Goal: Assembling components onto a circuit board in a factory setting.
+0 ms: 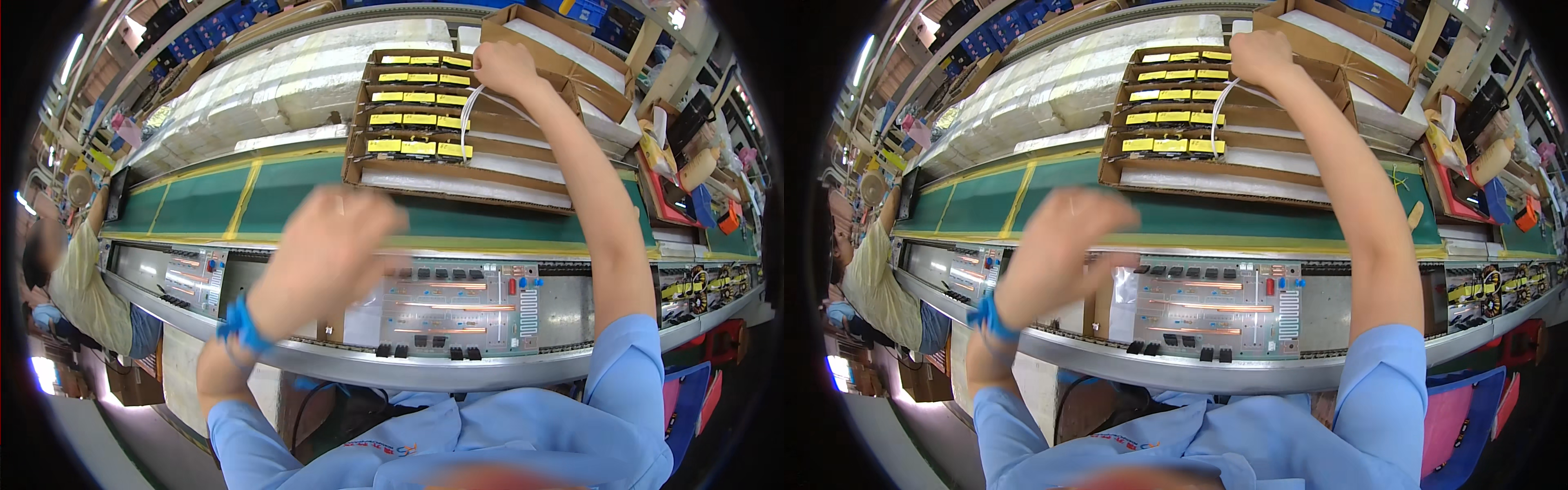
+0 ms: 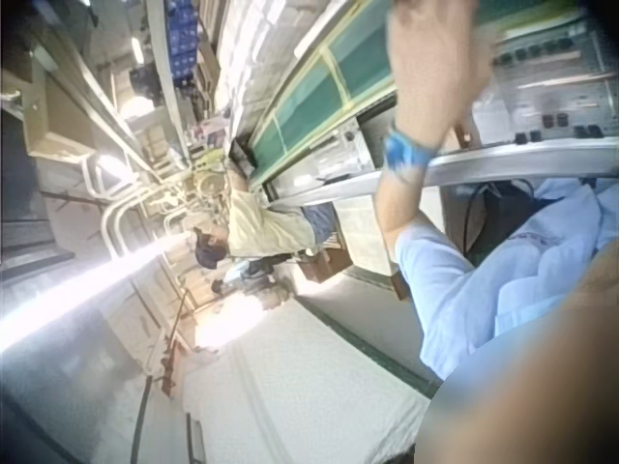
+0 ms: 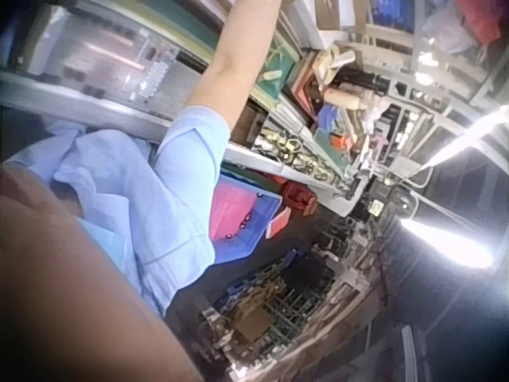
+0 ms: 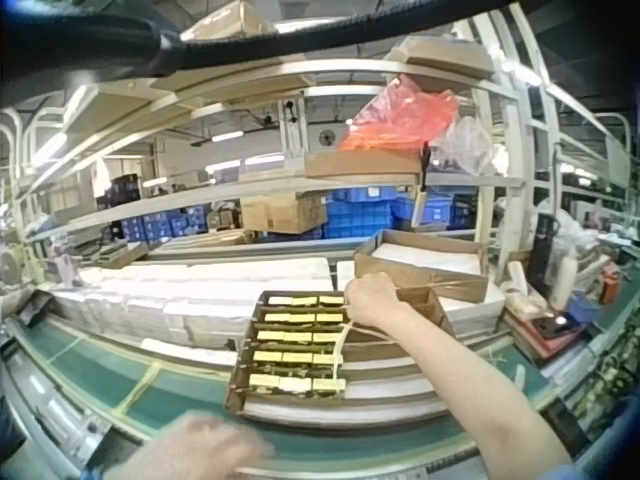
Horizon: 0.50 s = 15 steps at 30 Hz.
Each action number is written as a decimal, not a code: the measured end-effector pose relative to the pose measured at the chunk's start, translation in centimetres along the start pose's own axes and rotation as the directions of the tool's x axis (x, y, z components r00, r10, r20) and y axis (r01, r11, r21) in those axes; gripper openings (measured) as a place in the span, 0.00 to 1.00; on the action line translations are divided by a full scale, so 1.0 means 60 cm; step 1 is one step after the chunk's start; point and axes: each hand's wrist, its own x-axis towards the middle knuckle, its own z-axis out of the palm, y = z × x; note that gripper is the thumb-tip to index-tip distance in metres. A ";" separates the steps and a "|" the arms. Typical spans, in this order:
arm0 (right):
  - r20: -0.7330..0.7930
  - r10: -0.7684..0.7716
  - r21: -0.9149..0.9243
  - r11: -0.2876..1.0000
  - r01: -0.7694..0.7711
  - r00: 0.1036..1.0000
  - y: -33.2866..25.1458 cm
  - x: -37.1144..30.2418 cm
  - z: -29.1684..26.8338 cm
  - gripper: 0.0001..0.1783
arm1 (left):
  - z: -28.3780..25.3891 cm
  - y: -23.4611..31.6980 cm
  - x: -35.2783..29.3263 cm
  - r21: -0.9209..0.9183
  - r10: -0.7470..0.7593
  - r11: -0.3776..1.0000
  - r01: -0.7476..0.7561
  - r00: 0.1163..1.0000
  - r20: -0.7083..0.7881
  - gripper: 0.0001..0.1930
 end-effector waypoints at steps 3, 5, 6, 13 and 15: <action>-0.074 -0.025 -0.018 1.000 0.024 0.997 0.007 0.005 0.005 0.08 | 0.027 -0.097 0.125 0.134 0.080 0.990 -0.037 0.941 -0.328 0.08; -0.124 0.060 0.326 0.945 -0.016 0.991 0.005 0.002 0.008 0.06 | 0.060 -0.168 0.206 0.208 0.068 0.978 0.011 0.928 -0.366 0.06; -0.211 0.050 0.288 0.958 0.014 0.976 -0.001 0.000 0.015 0.07 | 0.073 -0.191 0.238 0.235 0.049 0.971 0.042 0.929 -0.367 0.06; -0.473 0.114 0.605 0.763 0.228 0.874 0.059 0.025 0.005 0.08 | 0.153 -0.271 0.373 0.357 -0.096 0.915 0.189 0.960 -0.263 0.08; -0.568 0.170 0.667 0.668 0.330 0.805 0.125 0.048 0.009 0.09 | 0.152 -0.260 0.395 0.389 -0.135 0.897 0.211 0.968 -0.213 0.11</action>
